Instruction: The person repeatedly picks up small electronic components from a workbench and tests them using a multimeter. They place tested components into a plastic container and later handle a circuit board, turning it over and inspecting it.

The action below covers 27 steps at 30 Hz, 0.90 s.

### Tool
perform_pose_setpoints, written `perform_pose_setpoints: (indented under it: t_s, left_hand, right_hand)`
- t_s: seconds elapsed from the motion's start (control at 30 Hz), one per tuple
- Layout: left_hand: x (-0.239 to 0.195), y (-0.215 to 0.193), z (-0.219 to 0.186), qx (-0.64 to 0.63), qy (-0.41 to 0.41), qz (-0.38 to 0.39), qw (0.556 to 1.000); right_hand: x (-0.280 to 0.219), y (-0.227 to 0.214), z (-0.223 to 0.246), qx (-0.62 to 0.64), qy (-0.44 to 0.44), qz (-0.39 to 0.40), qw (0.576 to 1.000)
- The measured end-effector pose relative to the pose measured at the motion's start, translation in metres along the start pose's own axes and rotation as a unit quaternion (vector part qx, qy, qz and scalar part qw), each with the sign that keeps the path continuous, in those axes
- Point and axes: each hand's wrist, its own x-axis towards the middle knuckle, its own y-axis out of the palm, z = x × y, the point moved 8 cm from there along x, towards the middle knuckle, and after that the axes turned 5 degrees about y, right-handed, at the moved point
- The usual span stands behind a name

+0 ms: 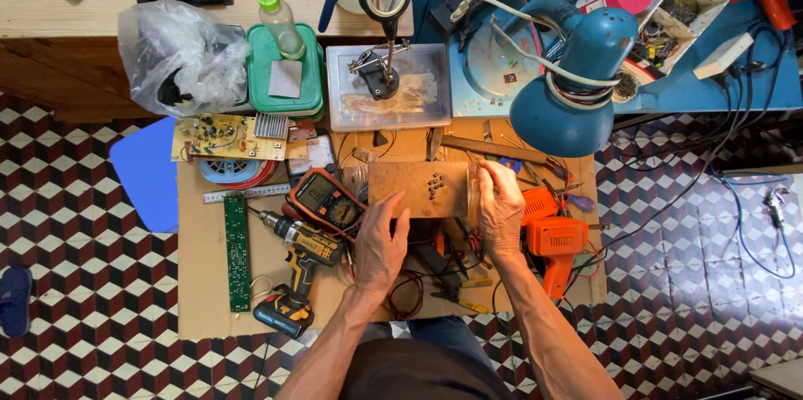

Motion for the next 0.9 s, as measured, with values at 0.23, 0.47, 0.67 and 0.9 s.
perform_pose_setpoints:
  t_s: [0.23, 0.47, 0.67, 0.9]
  left_hand:
    - [0.039, 0.039, -0.015, -0.067, 0.001, 0.046, 0.997]
    - [0.032, 0.021, 0.006, -0.053, 0.007, 0.043, 0.998]
    - [-0.097, 0.088, 0.065, -0.505, -0.514, 0.042, 0.692]
    - [-0.116, 0.159, 0.081, -0.731, -0.501, 0.005, 0.463]
  right_hand:
    - [0.063, -0.010, -0.046, 0.024, 0.151, -0.053, 0.987]
    - [0.015, 0.014, 0.007, -0.016, 0.000, 0.069, 0.998]
    - [0.000, 0.040, 0.036, -0.047, -0.106, 0.159, 0.980]
    - [-0.014, 0.067, 0.037, -0.119, -0.214, 0.256, 0.935]
